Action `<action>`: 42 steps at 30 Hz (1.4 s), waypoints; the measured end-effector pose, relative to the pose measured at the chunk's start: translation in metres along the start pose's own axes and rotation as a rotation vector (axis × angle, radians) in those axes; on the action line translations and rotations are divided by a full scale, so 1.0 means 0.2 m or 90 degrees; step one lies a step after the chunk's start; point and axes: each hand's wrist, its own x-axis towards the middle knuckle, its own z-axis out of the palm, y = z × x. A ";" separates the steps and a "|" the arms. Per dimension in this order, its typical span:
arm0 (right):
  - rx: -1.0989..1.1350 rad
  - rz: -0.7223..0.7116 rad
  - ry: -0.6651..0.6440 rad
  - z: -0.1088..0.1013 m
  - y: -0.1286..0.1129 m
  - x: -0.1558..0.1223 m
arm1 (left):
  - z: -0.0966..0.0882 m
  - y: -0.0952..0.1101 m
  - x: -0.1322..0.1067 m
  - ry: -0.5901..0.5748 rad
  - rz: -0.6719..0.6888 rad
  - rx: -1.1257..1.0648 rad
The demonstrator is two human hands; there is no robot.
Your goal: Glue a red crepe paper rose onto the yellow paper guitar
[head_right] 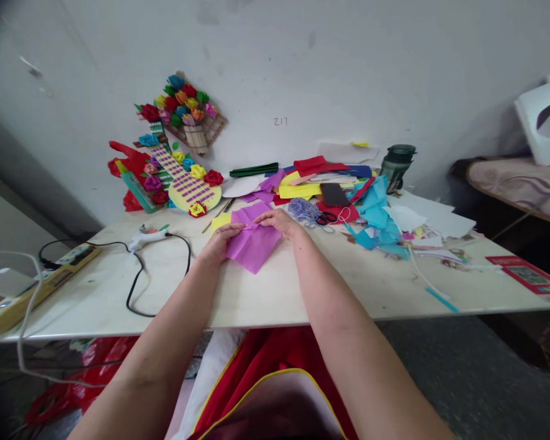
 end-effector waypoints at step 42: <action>-0.056 -0.039 0.052 0.01 0.03 0.03 | 0.01 0.00 -0.03 -0.127 -0.029 0.060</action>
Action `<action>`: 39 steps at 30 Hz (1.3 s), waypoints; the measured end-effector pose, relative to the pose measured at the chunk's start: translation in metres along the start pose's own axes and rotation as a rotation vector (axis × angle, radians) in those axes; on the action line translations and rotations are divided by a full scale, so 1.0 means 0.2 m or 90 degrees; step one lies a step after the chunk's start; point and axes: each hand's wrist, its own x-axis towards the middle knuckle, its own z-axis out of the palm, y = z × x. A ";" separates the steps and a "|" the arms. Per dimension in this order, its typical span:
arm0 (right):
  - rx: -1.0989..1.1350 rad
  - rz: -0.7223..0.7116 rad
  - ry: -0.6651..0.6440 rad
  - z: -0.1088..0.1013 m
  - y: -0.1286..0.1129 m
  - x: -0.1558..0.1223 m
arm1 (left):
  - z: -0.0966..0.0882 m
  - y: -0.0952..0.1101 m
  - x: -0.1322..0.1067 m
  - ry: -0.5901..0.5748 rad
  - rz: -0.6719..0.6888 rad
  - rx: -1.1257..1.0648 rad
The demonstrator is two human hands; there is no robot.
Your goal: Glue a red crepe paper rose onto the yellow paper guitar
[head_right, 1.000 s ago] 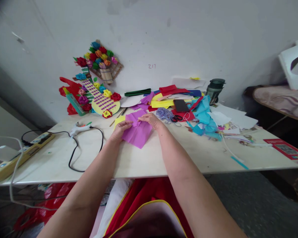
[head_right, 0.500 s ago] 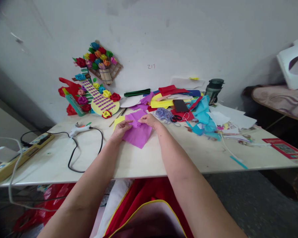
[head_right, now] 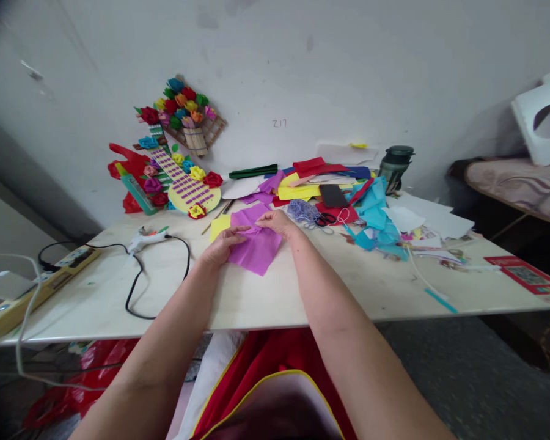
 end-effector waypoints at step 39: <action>0.035 0.021 -0.034 0.00 -0.01 -0.01 | -0.01 0.02 0.01 0.102 0.029 -0.079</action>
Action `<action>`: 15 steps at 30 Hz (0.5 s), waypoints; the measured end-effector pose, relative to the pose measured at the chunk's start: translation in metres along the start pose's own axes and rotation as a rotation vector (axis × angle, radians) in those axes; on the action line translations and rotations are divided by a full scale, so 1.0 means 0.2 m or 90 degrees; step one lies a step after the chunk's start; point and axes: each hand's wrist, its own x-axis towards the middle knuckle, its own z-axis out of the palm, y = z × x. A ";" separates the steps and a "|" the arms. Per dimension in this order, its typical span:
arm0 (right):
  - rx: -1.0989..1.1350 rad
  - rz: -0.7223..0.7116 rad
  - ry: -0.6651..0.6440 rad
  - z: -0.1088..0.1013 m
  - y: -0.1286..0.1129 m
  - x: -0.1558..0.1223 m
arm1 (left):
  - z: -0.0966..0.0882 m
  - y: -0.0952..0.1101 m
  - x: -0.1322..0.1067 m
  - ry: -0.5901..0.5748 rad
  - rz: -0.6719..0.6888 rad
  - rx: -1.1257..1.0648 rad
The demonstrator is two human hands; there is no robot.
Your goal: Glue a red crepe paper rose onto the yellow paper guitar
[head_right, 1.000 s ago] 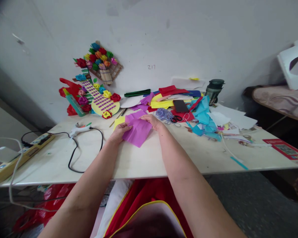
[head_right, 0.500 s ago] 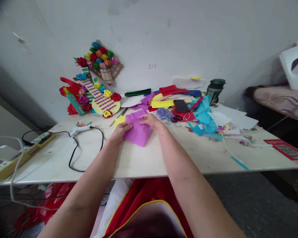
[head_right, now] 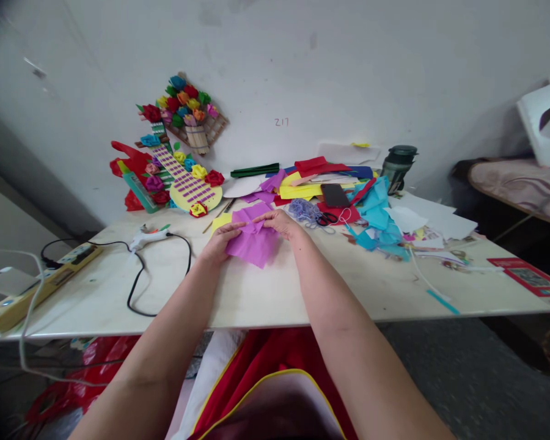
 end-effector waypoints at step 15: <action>0.023 0.013 -0.030 0.00 0.00 -0.01 | 0.00 -0.02 0.01 0.012 0.069 0.079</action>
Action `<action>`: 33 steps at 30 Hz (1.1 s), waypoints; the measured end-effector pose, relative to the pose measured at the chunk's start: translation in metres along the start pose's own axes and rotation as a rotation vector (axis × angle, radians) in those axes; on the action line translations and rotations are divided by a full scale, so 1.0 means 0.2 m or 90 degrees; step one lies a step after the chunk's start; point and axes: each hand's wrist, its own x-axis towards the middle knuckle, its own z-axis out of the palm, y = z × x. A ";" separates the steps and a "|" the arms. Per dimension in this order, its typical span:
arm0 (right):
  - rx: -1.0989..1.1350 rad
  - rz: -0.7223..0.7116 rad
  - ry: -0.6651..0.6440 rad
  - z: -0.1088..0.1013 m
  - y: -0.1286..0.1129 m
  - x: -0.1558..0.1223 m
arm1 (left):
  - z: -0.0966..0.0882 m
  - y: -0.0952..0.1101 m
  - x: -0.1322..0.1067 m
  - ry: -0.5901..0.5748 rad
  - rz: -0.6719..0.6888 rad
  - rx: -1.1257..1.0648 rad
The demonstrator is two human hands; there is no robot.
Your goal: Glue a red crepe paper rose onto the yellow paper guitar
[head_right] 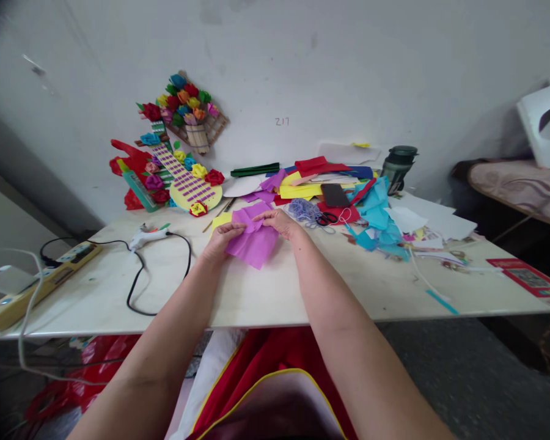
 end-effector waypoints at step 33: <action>-0.100 -0.057 0.015 0.00 0.02 0.00 | 0.03 0.00 -0.02 -0.056 -0.073 -0.050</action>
